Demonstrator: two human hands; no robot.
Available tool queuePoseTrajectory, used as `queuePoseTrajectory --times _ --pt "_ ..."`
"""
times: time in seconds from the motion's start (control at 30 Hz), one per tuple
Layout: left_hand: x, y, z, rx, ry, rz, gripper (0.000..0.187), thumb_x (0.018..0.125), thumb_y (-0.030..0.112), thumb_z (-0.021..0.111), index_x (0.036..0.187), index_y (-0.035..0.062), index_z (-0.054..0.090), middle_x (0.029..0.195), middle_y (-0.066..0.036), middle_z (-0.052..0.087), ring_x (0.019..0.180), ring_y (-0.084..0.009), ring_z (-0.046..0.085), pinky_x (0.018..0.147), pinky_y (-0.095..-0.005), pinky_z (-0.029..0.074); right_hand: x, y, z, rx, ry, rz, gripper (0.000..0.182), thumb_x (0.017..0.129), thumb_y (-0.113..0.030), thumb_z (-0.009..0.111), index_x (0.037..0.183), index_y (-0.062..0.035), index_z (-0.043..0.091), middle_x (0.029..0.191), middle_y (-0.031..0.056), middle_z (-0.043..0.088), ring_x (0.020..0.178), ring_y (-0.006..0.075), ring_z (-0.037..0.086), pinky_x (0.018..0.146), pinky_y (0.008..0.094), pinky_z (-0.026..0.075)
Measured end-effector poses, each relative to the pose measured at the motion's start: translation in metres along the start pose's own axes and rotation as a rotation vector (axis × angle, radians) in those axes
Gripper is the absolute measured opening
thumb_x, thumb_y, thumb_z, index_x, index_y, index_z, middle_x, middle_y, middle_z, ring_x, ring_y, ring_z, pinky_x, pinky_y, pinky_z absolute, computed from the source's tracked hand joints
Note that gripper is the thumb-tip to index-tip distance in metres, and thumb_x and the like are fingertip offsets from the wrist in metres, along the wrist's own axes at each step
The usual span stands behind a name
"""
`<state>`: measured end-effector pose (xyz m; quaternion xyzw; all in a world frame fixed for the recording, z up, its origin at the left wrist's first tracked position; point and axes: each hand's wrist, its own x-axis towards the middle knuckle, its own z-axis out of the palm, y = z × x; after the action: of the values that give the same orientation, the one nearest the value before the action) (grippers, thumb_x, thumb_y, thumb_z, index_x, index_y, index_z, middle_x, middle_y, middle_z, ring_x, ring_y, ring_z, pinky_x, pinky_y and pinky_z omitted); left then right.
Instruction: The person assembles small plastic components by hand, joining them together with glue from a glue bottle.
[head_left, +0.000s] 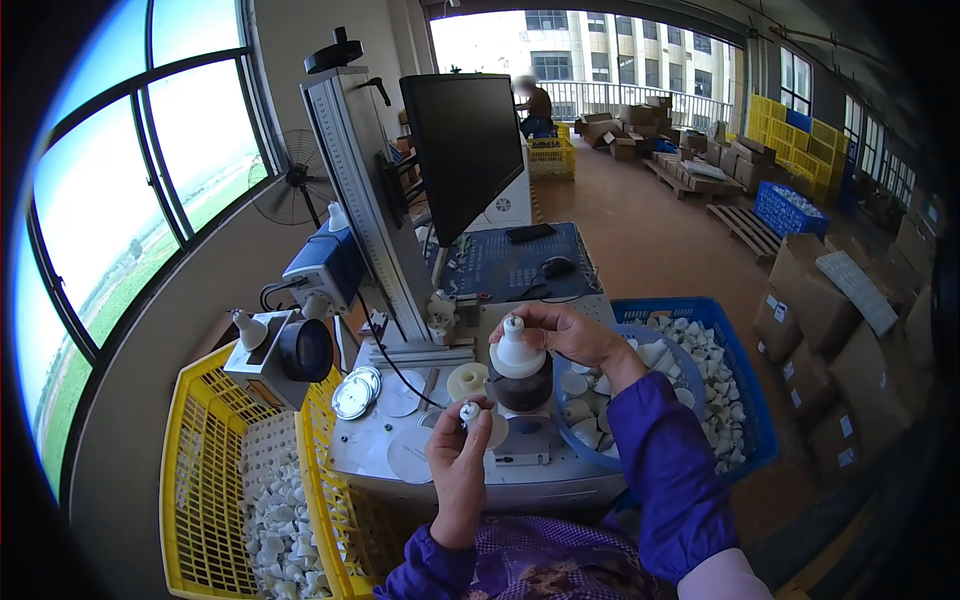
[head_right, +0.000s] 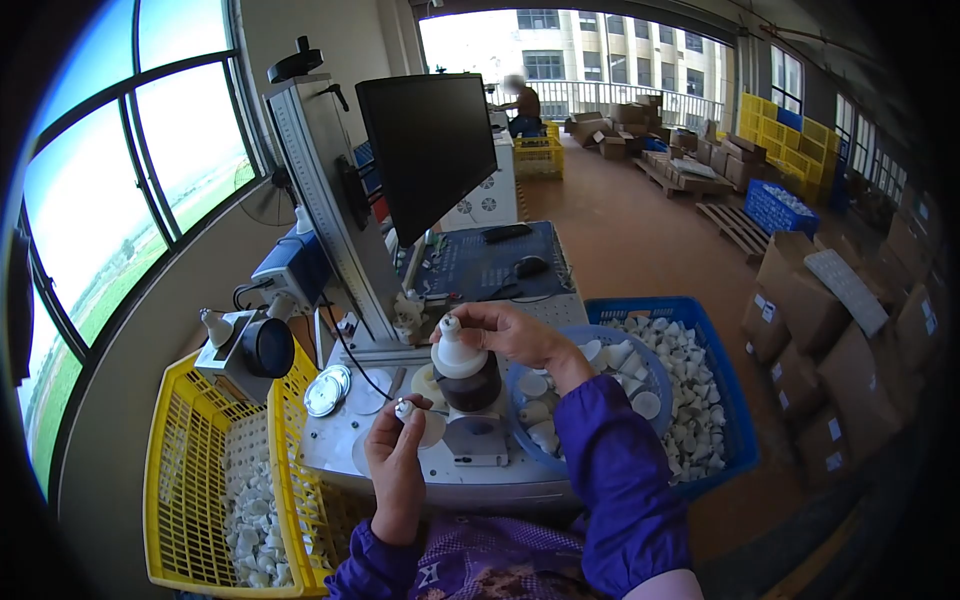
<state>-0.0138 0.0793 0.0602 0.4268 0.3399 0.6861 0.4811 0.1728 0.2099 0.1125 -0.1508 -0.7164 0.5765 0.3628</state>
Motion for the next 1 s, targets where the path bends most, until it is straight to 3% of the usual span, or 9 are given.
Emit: queuePoseTrajectory --times 0.33,0.57,0.7,0.8,0.83,0.9,0.93,0.97,1.0 --pt "0.007 0.010 0.017 0.024 0.001 -0.008 0.011 0.086 0.007 0.065 0.095 0.0040 0.059 0.088 0.000 0.059 0.079 -0.0058 0.053 0.072 -0.0214 0.044 -0.004 0.007 0.007 0.004 0.088 -0.018 0.030 0.089 -0.022 0.060 0.114 -0.0052 0.058 0.108 0.0058 0.064 0.104 0.0145 0.056 0.095 0.0306 0.040" --pt "0.001 0.005 0.017 0.021 -0.032 -0.056 0.010 0.085 0.004 0.064 0.093 0.0044 0.058 0.089 -0.002 0.061 0.079 -0.0082 0.056 0.073 -0.0219 0.043 -0.008 0.011 0.011 -0.054 0.185 -0.063 0.030 0.091 -0.022 0.059 0.115 -0.0044 0.058 0.107 0.0052 0.064 0.100 0.0128 0.057 0.091 0.0288 0.042" --pt "-0.010 0.005 0.008 0.079 0.011 -0.018 0.010 0.083 0.000 0.064 0.087 0.0042 0.056 0.087 -0.003 0.059 0.080 -0.0093 0.055 0.074 -0.0228 0.043 -0.041 -0.005 -0.002 -0.144 0.465 -0.088 0.032 0.091 -0.018 0.058 0.120 -0.0043 0.054 0.117 0.0055 0.060 0.110 0.0146 0.054 0.097 0.0292 0.039" --pt "-0.021 0.004 -0.009 0.067 0.075 -0.043 0.012 0.081 -0.001 0.064 0.082 0.0044 0.053 0.086 -0.003 0.059 0.078 -0.0099 0.053 0.073 -0.0238 0.042 -0.090 0.009 -0.053 -0.542 0.824 0.050 0.024 0.089 -0.011 0.059 0.111 -0.0002 0.059 0.102 0.0064 0.066 0.096 0.0151 0.061 0.084 0.0296 0.048" --pt "-0.026 0.012 -0.011 0.020 0.099 -0.038 0.013 0.080 -0.003 0.064 0.080 0.0040 0.052 0.084 -0.004 0.058 0.076 -0.0105 0.052 0.072 -0.0247 0.041 -0.108 0.010 -0.064 -0.556 0.842 0.061 0.024 0.089 -0.011 0.059 0.111 -0.0002 0.059 0.102 0.0064 0.066 0.096 0.0151 0.061 0.084 0.0296 0.048" --pt "-0.040 0.039 -0.014 0.037 0.022 0.153 0.012 0.083 0.001 0.057 0.077 0.0045 0.046 0.075 -0.006 0.051 0.070 -0.0133 0.046 0.066 -0.0233 0.039 -0.141 0.012 -0.075 -0.897 1.022 0.242 0.016 0.082 -0.008 0.063 0.095 0.0011 0.064 0.090 0.0137 0.068 0.086 0.0265 0.066 0.074 0.0316 0.051" --pt "-0.045 0.057 -0.013 0.037 -0.090 0.327 0.013 0.082 0.007 0.055 0.076 0.0054 0.044 0.073 -0.006 0.046 0.067 -0.0137 0.042 0.063 -0.0235 0.037 -0.153 0.014 -0.076 -0.909 1.046 0.265 0.016 0.082 -0.008 0.063 0.095 0.0011 0.064 0.090 0.0137 0.068 0.086 0.0265 0.066 0.074 0.0316 0.051" --pt "-0.054 0.072 -0.010 -0.065 -0.078 0.477 0.017 0.079 0.011 0.057 0.072 0.0065 0.042 0.074 -0.006 0.045 0.069 -0.0143 0.041 0.064 -0.0247 0.036 -0.164 0.017 -0.074 -1.050 1.015 0.345 0.015 0.080 -0.009 0.063 0.091 0.0007 0.065 0.087 0.0150 0.067 0.085 0.0300 0.064 0.074 0.0353 0.050" --pt "-0.063 0.083 -0.007 -0.223 -0.192 0.670 0.013 0.086 0.016 0.058 0.086 0.0029 0.059 0.083 -0.008 0.047 0.078 -0.0216 0.046 0.068 -0.0333 0.039 -0.172 0.022 -0.071 -1.184 0.978 0.426 0.014 0.078 -0.011 0.063 0.087 0.0003 0.065 0.085 0.0163 0.066 0.084 0.0335 0.063 0.073 0.0389 0.049"
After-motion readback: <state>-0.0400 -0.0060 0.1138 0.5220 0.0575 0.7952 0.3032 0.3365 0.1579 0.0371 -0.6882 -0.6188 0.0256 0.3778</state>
